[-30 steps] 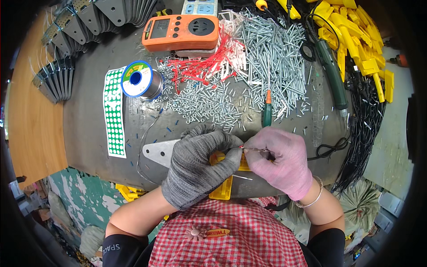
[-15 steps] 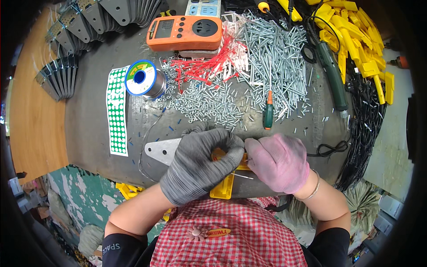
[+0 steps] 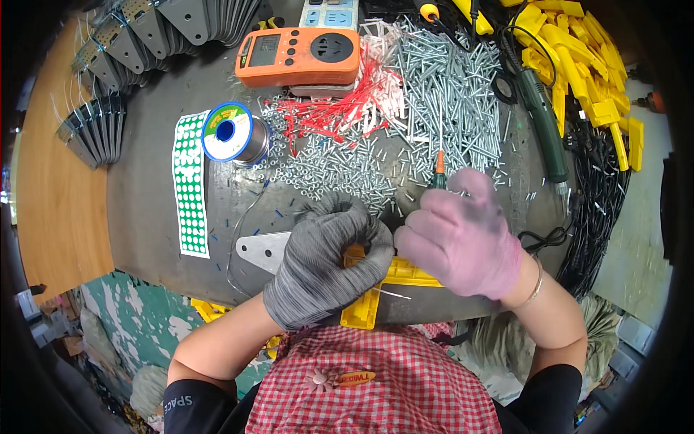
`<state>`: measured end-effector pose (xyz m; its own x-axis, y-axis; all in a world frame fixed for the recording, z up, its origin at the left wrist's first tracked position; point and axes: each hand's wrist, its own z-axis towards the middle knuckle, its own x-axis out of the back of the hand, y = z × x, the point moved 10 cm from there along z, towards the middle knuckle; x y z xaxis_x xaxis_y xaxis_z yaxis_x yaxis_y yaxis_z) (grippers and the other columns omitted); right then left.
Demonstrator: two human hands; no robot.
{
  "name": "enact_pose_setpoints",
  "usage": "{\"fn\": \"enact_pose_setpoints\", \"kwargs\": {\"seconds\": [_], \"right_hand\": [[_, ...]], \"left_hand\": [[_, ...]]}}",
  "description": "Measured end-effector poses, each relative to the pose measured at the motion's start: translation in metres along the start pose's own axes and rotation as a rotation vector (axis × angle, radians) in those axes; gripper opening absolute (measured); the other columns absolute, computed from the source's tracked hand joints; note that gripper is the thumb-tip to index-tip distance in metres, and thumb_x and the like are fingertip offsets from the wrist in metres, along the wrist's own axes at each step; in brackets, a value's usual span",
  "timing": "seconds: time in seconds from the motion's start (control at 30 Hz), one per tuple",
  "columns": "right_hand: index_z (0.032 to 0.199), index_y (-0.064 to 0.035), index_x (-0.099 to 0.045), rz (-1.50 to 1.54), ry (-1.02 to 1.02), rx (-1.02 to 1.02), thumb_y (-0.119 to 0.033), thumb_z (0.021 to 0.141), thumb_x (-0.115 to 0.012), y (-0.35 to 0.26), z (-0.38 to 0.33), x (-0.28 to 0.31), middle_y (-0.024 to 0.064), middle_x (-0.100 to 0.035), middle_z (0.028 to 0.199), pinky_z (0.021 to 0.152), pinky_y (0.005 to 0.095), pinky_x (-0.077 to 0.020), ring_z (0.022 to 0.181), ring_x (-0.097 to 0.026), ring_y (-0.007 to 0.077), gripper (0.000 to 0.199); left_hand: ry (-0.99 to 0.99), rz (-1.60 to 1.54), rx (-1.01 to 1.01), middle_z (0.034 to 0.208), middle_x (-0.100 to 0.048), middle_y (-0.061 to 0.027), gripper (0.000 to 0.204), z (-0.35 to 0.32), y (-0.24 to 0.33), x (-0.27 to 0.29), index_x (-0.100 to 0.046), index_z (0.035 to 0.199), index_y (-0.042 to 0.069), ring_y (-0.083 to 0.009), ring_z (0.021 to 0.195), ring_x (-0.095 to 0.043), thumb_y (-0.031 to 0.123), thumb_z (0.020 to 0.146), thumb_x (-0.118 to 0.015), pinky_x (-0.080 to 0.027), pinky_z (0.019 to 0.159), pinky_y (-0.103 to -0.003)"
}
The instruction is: The person solders wires to a circuit component inside a yellow plastic housing using a soldering iron and soldering tin, then secures the housing with screws using an electric screwdriver.
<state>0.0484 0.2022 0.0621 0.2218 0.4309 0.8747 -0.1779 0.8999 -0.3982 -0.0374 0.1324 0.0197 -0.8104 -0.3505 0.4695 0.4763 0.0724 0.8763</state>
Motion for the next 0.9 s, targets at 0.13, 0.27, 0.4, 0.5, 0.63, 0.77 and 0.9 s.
{"fn": "enact_pose_setpoints", "kwargs": {"seconds": [0.13,0.27,0.4,0.5,0.63,0.77,0.9], "right_hand": [[0.078,-0.0064,-0.059,0.123,-0.022,-0.106,-0.016,0.092,-0.054,0.009,-0.003,-0.022,0.0053,-0.052,0.067,0.075,0.0390,-0.0413,0.064,-0.052,0.0232,0.018],[0.080,-0.0056,-0.062,0.931,-0.313,-0.708,-0.013,0.090,-0.052,0.032,-0.010,-0.043,0.0055,-0.046,0.064,0.070,0.0388,-0.0433,0.071,-0.053,0.0260,0.016],[0.079,-0.0095,-0.063,0.083,0.068,-0.049,-0.019,0.082,-0.061,-0.002,0.004,0.008,0.0012,-0.047,0.063,0.066,0.0375,-0.0418,0.067,-0.050,0.0219,0.010],[0.078,-0.0125,-0.063,-0.265,0.012,0.149,-0.023,0.075,-0.064,-0.028,-0.001,0.008,-0.0011,-0.046,0.064,0.069,0.0382,-0.0407,0.067,-0.048,0.0204,0.011],[0.080,-0.0130,-0.064,0.243,0.086,-0.229,-0.018,0.078,-0.067,0.009,-0.004,-0.003,-0.0004,-0.059,0.073,0.081,0.0400,-0.0419,0.078,-0.056,0.0228,0.006],[0.082,-0.0128,-0.064,0.162,0.006,-0.195,-0.018,0.081,-0.067,0.018,-0.001,-0.002,0.0003,-0.065,0.082,0.086,0.0406,-0.0419,0.086,-0.060,0.0231,0.006],[0.085,-0.0100,-0.066,0.360,-0.063,-0.290,-0.017,0.082,-0.067,0.046,-0.008,-0.014,0.0028,-0.067,0.086,0.087,0.0389,-0.0455,0.090,-0.062,0.0252,0.007]], "left_hand": [[0.087,0.157,-0.042,0.088,-0.068,-0.0005,0.016,-0.007,0.012,-0.002,-0.067,0.091,0.014,-0.0215,0.094,-0.061,0.016,0.076,-0.074,-0.039,0.094,-0.046],[0.198,0.559,-0.344,0.091,-0.069,0.0016,0.024,-0.033,0.037,-0.004,-0.066,0.099,0.018,-0.0226,0.106,-0.059,0.019,0.076,-0.072,-0.025,0.103,-0.056],[0.108,0.369,-0.263,0.089,-0.070,-0.0006,0.025,-0.014,0.033,0.005,-0.068,0.094,0.013,-0.0268,0.099,-0.061,0.014,0.071,-0.078,-0.044,0.089,-0.043],[0.079,0.152,-0.185,0.090,-0.069,-0.0027,0.028,-0.013,0.020,0.003,-0.067,0.094,0.011,-0.0291,0.098,-0.062,0.015,0.070,-0.080,-0.044,0.090,-0.044],[0.155,0.422,-0.270,0.089,-0.070,-0.0009,0.025,-0.023,0.034,0.003,-0.072,0.092,0.014,-0.0279,0.102,-0.062,0.011,0.070,-0.081,-0.043,0.094,-0.041],[0.078,0.443,-0.276,0.101,-0.070,-0.0032,0.034,-0.025,0.043,0.016,-0.070,0.105,0.013,-0.0264,0.101,-0.062,0.021,0.073,-0.081,-0.040,0.095,-0.044],[0.287,0.289,0.037,0.098,-0.069,-0.0044,0.043,-0.070,0.012,0.074,-0.070,0.105,0.012,-0.0245,0.093,-0.063,0.010,0.065,-0.088,-0.046,0.088,-0.040]]}}
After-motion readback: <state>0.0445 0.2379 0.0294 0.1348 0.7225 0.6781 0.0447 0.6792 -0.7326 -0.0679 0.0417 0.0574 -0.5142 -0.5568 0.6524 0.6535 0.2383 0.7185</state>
